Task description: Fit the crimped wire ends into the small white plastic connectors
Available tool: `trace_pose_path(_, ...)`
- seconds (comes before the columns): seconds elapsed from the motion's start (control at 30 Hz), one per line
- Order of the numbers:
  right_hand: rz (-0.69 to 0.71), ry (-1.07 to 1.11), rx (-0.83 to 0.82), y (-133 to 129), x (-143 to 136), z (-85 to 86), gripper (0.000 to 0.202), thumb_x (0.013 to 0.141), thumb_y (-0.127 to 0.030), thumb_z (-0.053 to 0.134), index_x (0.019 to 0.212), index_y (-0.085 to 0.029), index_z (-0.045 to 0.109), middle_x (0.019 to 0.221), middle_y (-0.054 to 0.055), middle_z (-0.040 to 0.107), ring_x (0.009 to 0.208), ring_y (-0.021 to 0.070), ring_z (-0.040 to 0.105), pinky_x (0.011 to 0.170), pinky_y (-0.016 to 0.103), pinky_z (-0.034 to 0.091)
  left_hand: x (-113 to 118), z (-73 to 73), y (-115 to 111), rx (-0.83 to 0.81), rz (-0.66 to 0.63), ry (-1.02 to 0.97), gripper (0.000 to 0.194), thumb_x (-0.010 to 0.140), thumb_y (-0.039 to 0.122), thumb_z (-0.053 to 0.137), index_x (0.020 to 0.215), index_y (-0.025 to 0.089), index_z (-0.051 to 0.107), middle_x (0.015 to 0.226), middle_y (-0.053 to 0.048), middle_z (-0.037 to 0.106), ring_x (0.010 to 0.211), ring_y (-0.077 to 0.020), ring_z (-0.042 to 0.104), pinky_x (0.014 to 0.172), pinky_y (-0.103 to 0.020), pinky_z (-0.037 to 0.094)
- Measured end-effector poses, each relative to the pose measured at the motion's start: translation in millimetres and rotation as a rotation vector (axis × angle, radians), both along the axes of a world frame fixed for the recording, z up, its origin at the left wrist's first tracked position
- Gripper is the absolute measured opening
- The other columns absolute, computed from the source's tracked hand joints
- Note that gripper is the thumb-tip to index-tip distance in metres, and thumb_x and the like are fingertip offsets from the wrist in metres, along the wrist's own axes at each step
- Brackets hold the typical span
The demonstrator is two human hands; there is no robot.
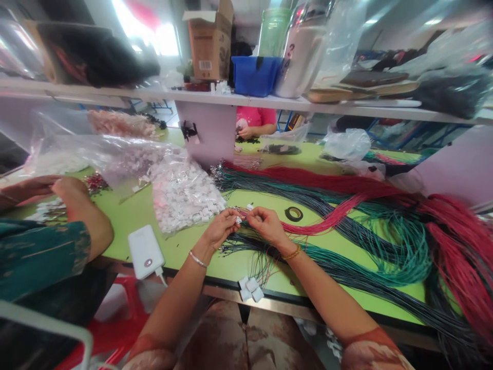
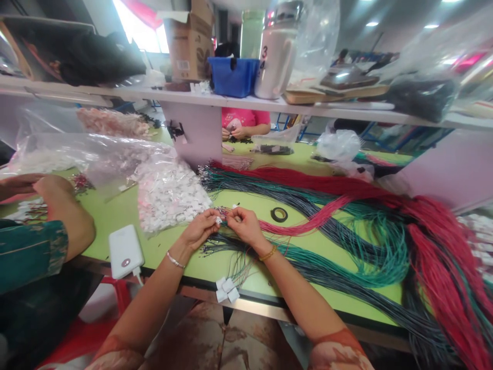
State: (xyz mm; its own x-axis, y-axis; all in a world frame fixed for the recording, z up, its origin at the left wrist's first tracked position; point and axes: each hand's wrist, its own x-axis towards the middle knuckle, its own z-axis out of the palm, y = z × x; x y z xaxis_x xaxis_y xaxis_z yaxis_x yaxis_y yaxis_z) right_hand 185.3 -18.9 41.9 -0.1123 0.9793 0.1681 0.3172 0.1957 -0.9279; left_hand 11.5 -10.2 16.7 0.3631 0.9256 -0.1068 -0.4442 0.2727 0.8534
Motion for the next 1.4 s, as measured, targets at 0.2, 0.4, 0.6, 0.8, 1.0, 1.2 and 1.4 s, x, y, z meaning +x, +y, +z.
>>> trace_pose_path(0.2, -0.020, -0.014, 0.022, -2.0, -1.1, -6.5, 0.018, 0.068, -0.033, 0.057, 0.063, -0.016, 0.057, 0.053, -0.005, 0.040, 0.050, 0.0072, 0.030, 0.049, 0.022, 0.025, 1.4, -0.5, -0.2, -0.008, -0.006, -0.039, 0.026, 0.070, 0.026, 0.077, 0.085, 0.013, 0.060, 0.096, -0.006, 0.067, 0.067, -0.0080, 0.055, 0.064, -0.021, 0.045)
trace_pose_path(0.4, -0.042, -0.050, 0.060, -2.6, -2.2, -13.9, 0.014, 0.068, -0.030, 0.056, 0.064, -0.017, 0.057, 0.053, -0.006, 0.041, 0.050, 0.0076, 0.030, 0.049, 0.022, 0.025, 2.3, -1.1, 0.2, 0.002, 0.015, -0.057, 0.025, 0.071, 0.025, 0.077, 0.085, 0.013, 0.059, 0.094, -0.006, 0.067, 0.069, -0.0081, 0.056, 0.066, -0.021, 0.045)
trace_pose_path(0.6, -0.083, -0.126, 0.119, -3.4, -2.1, -16.3, 0.014, 0.071, -0.030, 0.056, 0.067, -0.017, 0.059, 0.054, -0.005, 0.044, 0.050, 0.0080, 0.033, 0.050, 0.022, 0.027, 2.6, -1.4, 0.3, -0.005, 0.052, -0.057, 0.027, 0.069, 0.025, 0.078, 0.084, 0.013, 0.059, 0.095, -0.006, 0.068, 0.067, -0.0078, 0.056, 0.065, -0.021, 0.045)
trace_pose_path(0.8, -0.090, -0.096, 0.122, -3.3, -7.0, -17.2, 0.017, 0.072, -0.032, 0.056, 0.065, -0.017, 0.057, 0.052, -0.006, 0.041, 0.050, 0.0081, 0.032, 0.049, 0.022, 0.026, 6.3, -2.2, -0.4, 0.016, 0.085, -0.011, 0.030, 0.067, 0.028, 0.079, 0.083, 0.014, 0.058, 0.093, -0.006, 0.069, 0.066, -0.0078, 0.056, 0.064, -0.022, 0.044)
trace_pose_path(1.0, -0.050, -0.049, 0.124, -1.3, -13.8, -26.9, 0.025, 0.076, -0.040, 0.056, 0.067, -0.017, 0.057, 0.054, -0.005, 0.044, 0.051, 0.0087, 0.033, 0.051, 0.022, 0.029, 11.7, -3.8, -0.8, 0.017, 0.117, 0.054, 0.035, 0.062, 0.032, 0.082, 0.080, 0.014, 0.058, 0.082, -0.003, 0.069, 0.061, -0.0073, 0.055, 0.061, -0.021, 0.043)
trace_pose_path(1.2, 0.057, -0.083, 0.091, 2.3, -7.1, -26.4, 0.025, 0.081, -0.040, 0.054, 0.071, -0.017, 0.057, 0.062, -0.002, 0.053, 0.055, 0.0099, 0.040, 0.054, 0.023, 0.032, 10.0, -7.0, 0.6, -0.012, 0.138, 0.043, 0.033, 0.061, 0.030, 0.082, 0.078, 0.013, 0.059, 0.082, -0.005, 0.069, 0.062, -0.0080, 0.057, 0.061, -0.022, 0.043)
trace_pose_path(1.4, 0.025, -0.152, 0.107, 3.8, -7.2, -27.9, 0.022, 0.081, -0.036, 0.053, 0.068, -0.018, 0.054, 0.058, -0.004, 0.049, 0.053, 0.0096, 0.038, 0.052, 0.023, 0.029, 11.9, -10.6, 1.9, -0.017, 0.123, 0.065, 0.030, 0.062, 0.028, 0.081, 0.077, 0.014, 0.060, 0.067, -0.001, 0.065, 0.057, -0.0082, 0.054, 0.058, -0.022, 0.042)
